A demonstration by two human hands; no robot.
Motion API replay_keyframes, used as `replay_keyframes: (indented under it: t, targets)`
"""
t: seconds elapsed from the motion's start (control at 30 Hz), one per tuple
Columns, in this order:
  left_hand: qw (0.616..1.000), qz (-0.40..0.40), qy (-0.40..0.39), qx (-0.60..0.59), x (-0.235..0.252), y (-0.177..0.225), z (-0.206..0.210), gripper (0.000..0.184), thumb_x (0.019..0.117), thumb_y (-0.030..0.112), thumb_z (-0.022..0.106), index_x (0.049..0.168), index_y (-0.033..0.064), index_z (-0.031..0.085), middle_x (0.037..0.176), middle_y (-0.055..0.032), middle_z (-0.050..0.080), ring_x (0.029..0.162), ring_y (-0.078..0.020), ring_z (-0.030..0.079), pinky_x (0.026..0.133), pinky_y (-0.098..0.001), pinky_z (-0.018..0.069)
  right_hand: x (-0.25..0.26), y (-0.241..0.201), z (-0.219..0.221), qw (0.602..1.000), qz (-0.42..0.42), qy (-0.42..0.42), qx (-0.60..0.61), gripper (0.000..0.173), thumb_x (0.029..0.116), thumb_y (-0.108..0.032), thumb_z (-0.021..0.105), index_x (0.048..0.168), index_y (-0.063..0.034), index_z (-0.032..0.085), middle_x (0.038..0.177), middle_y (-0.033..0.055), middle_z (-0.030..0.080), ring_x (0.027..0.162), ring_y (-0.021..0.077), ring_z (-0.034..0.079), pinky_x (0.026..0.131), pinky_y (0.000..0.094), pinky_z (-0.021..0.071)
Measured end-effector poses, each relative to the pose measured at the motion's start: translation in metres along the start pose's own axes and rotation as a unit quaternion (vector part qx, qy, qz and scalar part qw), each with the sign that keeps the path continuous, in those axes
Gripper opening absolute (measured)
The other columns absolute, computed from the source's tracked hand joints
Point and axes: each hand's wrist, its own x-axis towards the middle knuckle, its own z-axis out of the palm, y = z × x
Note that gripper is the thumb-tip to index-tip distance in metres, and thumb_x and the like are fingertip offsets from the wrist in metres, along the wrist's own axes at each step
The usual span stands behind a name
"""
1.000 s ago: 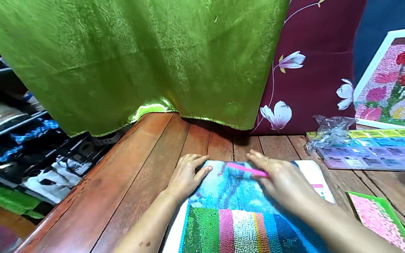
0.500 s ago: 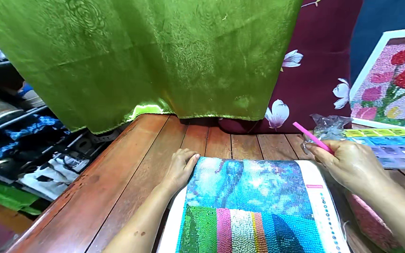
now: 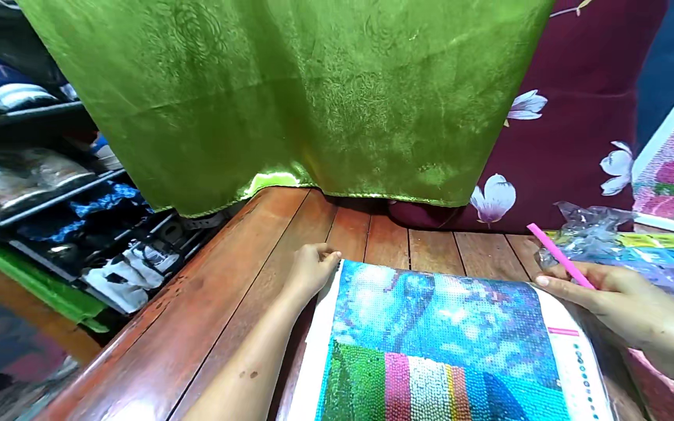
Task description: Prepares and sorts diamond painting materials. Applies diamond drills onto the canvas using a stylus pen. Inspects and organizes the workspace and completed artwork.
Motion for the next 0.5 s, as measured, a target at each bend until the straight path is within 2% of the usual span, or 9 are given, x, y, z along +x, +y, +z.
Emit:
replay_keyframes:
  t: [0.07,0.13,0.2,0.27,0.33,0.4,0.47,0.5]
  targets:
    - [0.991,-0.036,-0.008,-0.131,-0.002,0.004,-0.002,0.020,0.1037,0.009,0.060,0.118,-0.0039,0.066,0.090,-0.0105,0.067,0.072,-0.0118,0.058,0.069,-0.0292,0.0502,-0.005,-0.005,0.002,0.998,0.014,0.011,0.067,0.008,0.1022,-0.005,0.059,0.096,-0.0030,0.063,0.058,0.0000,0.050,0.042,0.0034,0.036,0.040,0.0184,0.0291]
    - [0.965,-0.028,0.017,-0.261,-0.006,0.012,-0.008,0.030,0.1016,0.004,0.061,0.131,-0.0009,0.060,0.088,-0.0081,0.068,0.067,-0.0098,0.063,0.063,-0.0267,0.0552,-0.013,-0.013,0.000,0.981,-0.008,0.046,0.191,0.011,0.1010,0.001,0.057,0.101,-0.0023,0.067,0.056,-0.0019,0.052,0.037,-0.0004,0.032,0.034,0.0141,0.0250]
    - [0.931,0.067,0.058,-0.355,-0.014,0.021,-0.022,0.043,0.1000,-0.001,0.059,0.142,0.0057,0.053,0.091,-0.0029,0.073,0.071,-0.0077,0.070,0.065,-0.0254,0.0603,-0.027,-0.028,-0.005,0.957,-0.098,0.088,0.260,0.016,0.1006,0.003,0.055,0.107,-0.0049,0.067,0.062,-0.0059,0.059,0.040,-0.0035,0.041,0.036,0.0105,0.0331]
    - [0.885,0.177,0.086,-0.423,-0.022,0.031,-0.039,0.054,0.0981,-0.008,0.054,0.148,0.0119,0.047,0.100,0.0015,0.076,0.081,-0.0074,0.073,0.072,-0.0248,0.0629,-0.042,-0.043,-0.015,0.938,-0.198,0.113,0.261,0.020,0.1014,-0.001,0.055,0.114,-0.0119,0.066,0.071,-0.0096,0.064,0.044,-0.0045,0.047,0.039,0.0101,0.0402]
    - [0.860,0.219,0.093,-0.452,-0.027,0.038,-0.049,0.062,0.0968,-0.011,0.049,0.152,0.0162,0.042,0.109,0.0032,0.076,0.090,-0.0079,0.075,0.078,-0.0249,0.0633,-0.050,-0.052,-0.021,0.931,-0.252,0.129,0.231,0.023,0.1019,-0.005,0.057,0.121,-0.0135,0.067,0.070,-0.0091,0.064,0.040,-0.0034,0.044,0.036,0.0120,0.0393]
    - [0.886,0.164,0.098,-0.422,-0.030,0.038,-0.050,0.060,0.0971,-0.012,0.052,0.151,0.0144,0.045,0.108,0.0029,0.076,0.085,-0.0051,0.074,0.073,-0.0215,0.0627,-0.047,-0.051,-0.016,0.950,-0.230,0.116,0.178,0.023,0.1022,-0.007,0.056,0.121,-0.0126,0.067,0.064,-0.0073,0.059,0.037,-0.0018,0.038,0.033,0.0140,0.0346]
    - [0.943,0.056,0.060,-0.324,-0.027,0.034,-0.045,0.052,0.0974,-0.009,0.057,0.146,0.0085,0.051,0.102,-0.0017,0.073,0.075,-0.0051,0.069,0.066,-0.0225,0.0586,-0.037,-0.041,-0.007,0.977,-0.128,0.077,0.152,0.023,0.1036,-0.004,0.054,0.123,-0.0071,0.067,0.059,-0.0019,0.053,0.037,0.0014,0.035,0.034,0.0166,0.0318]
    - [0.963,0.011,0.027,-0.267,-0.023,0.030,-0.040,0.049,0.0968,-0.008,0.059,0.144,0.0061,0.053,0.102,-0.0066,0.072,0.074,-0.0088,0.067,0.066,-0.0265,0.0570,-0.031,-0.035,-0.003,0.987,-0.067,0.056,0.137,0.023,0.1043,-0.005,0.054,0.123,-0.0060,0.067,0.059,0.0001,0.052,0.038,0.0026,0.035,0.035,0.0175,0.0307]
